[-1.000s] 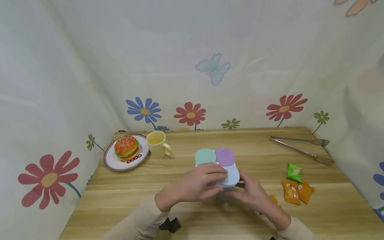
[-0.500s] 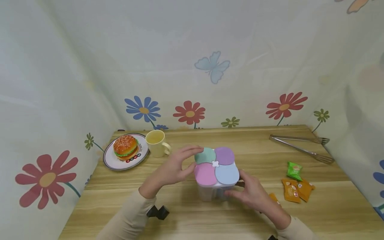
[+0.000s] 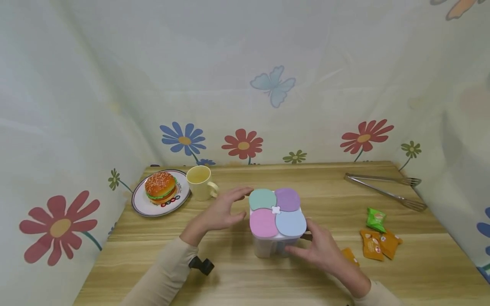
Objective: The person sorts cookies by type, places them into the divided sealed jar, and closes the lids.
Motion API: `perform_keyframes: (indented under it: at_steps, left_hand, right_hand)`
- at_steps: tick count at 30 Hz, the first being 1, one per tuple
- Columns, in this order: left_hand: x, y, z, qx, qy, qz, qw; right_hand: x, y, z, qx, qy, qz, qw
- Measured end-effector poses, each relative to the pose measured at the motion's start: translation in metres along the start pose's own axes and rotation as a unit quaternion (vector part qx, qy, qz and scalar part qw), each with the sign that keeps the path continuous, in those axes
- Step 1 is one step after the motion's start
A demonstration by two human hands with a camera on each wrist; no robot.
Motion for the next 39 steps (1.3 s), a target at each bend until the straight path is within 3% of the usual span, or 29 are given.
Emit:
perform_keyframes:
  at_steps: [7,17,21,33,39]
  left_hand:
    - [-0.011,0.007,-0.003,-0.024,-0.021,0.011,0.9994]
    - [-0.016,0.022,0.005,-0.033,0.006,-0.113,0.9931]
    - [-0.019,0.027,0.006,-0.029,-0.003,-0.131,0.9909]
    - [-0.016,0.026,0.008,-0.039,-0.04,-0.125,0.9906]
    - [-0.018,0.028,0.007,-0.039,-0.046,-0.129,0.9898]
  right_hand:
    - [-0.002,0.007,-0.002,0.039,-0.016,0.0,0.999]
    - [-0.004,0.011,-0.002,0.082,-0.003,-0.049,0.995]
    - [-0.006,0.012,-0.002,0.079,0.006,-0.058,0.995]
    - [-0.012,0.012,0.0,0.081,0.012,-0.082,0.993]
    - [-0.01,0.009,0.002,0.057,0.027,-0.072,0.995]
Point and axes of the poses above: each hand's wrist, its own z-axis towards the middle knuckle, its own y-axis out of the palm, x = y × z, the point moved 1 cm from there along z, towards the middle knuckle, and after that the axes turned 8 degrees about y, right-handed, at the moved point
